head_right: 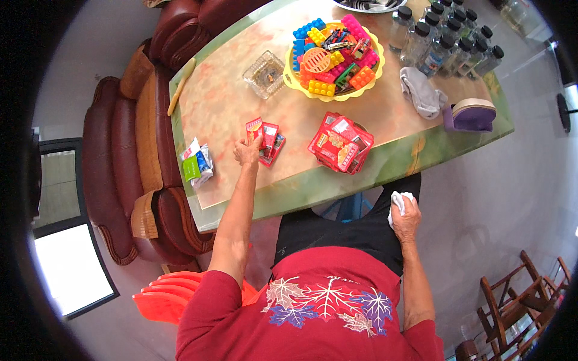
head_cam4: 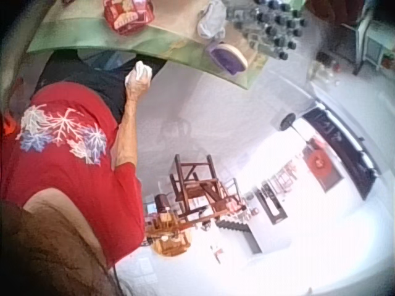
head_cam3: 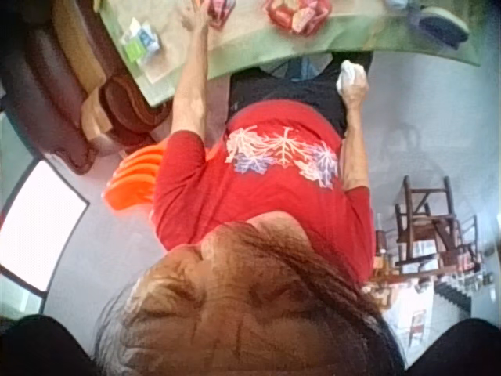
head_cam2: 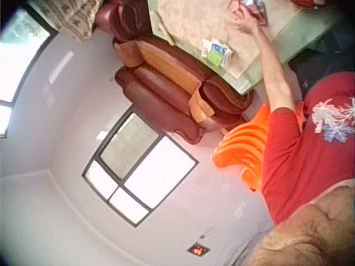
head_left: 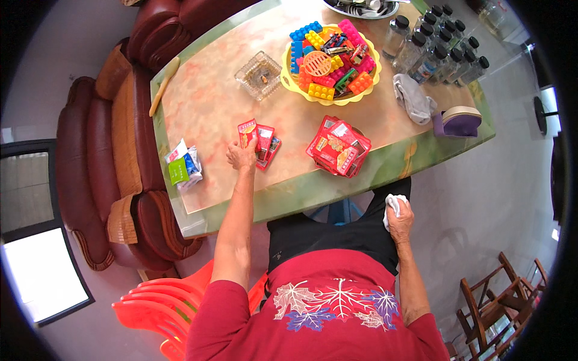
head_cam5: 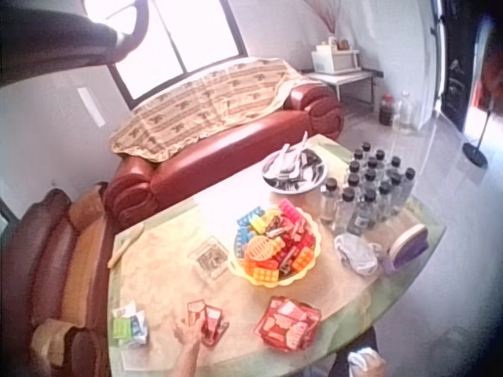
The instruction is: The person wipes small red packets with a white cloth and places them on a table. They then wipe the table surface, moving a wooden spoon and a bowl of spoons to clean underneath. Finally, they wipe the table around several bottles and a bowl of colorful toys.
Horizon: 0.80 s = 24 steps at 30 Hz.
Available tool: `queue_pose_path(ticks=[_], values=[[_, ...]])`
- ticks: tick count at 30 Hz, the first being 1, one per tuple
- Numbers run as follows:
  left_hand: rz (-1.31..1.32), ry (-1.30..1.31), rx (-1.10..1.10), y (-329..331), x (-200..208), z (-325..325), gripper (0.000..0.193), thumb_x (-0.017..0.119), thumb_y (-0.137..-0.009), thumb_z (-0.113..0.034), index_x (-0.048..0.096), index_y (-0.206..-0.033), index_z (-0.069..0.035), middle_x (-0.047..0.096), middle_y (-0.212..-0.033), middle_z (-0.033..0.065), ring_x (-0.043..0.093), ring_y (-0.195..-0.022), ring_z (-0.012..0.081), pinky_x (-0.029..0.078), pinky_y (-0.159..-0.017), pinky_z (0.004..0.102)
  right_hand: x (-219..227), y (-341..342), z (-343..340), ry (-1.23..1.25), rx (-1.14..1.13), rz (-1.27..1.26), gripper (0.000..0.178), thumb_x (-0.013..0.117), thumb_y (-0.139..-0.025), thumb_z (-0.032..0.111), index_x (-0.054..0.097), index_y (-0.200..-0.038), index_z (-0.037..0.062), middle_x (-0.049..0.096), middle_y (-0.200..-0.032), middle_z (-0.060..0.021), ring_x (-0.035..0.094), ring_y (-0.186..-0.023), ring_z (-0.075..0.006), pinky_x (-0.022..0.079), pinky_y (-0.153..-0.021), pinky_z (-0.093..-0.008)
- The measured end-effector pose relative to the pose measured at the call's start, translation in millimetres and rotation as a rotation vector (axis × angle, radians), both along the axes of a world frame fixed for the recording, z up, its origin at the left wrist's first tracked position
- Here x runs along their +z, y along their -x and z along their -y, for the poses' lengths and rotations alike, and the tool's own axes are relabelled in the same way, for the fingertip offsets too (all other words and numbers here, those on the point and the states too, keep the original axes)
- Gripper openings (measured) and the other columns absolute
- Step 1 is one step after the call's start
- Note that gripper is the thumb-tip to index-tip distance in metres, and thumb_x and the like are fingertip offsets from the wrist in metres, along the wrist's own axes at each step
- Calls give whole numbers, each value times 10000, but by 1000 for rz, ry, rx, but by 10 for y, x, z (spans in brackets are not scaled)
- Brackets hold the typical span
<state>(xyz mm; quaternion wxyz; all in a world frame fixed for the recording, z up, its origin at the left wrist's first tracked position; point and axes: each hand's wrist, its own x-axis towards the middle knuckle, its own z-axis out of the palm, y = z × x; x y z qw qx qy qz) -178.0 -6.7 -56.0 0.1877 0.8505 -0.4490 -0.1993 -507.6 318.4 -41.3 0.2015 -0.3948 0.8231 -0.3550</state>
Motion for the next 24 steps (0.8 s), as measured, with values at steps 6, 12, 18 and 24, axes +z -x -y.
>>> queue_pose_path(ticks=[6,12,18,24], values=[[-296,-72,-115,-407,-274,191,585,850,-561,-392,616,-979,-55,680,-945,138,631,-956,290,440,-885,467,47,-72,61,11,49,-62,228,661,-769,142,641,-976,50,607,-937,-152,612,-843,-353,491,-721,-415],[-620,241,-63,-452,-66,-275,240,733,-761,-140,594,-917,-22,669,-855,105,646,-653,188,520,-551,303,44,-115,49,-21,14,-55,235,642,-777,172,646,-995,83,618,-945,-134,620,-847,-347,495,-726,-410],[-1478,81,-109,42,824,-1181,334,592,-876,-54,476,-1187,-19,617,-1085,162,651,-932,290,594,-692,417,156,-135,242,-8,-167,590,283,586,-816,148,618,-1054,0,671,-911,-125,646,-805,-210,504,-728,-331],[-1830,-188,-212,693,1236,-1859,394,474,-977,-187,379,-1339,-64,537,-1264,152,569,-1129,343,538,-842,542,1126,-837,1066,370,264,298,382,564,-798,58,546,-1175,-1,595,-1071,-172,602,-998,-275,468,-884,-351]])
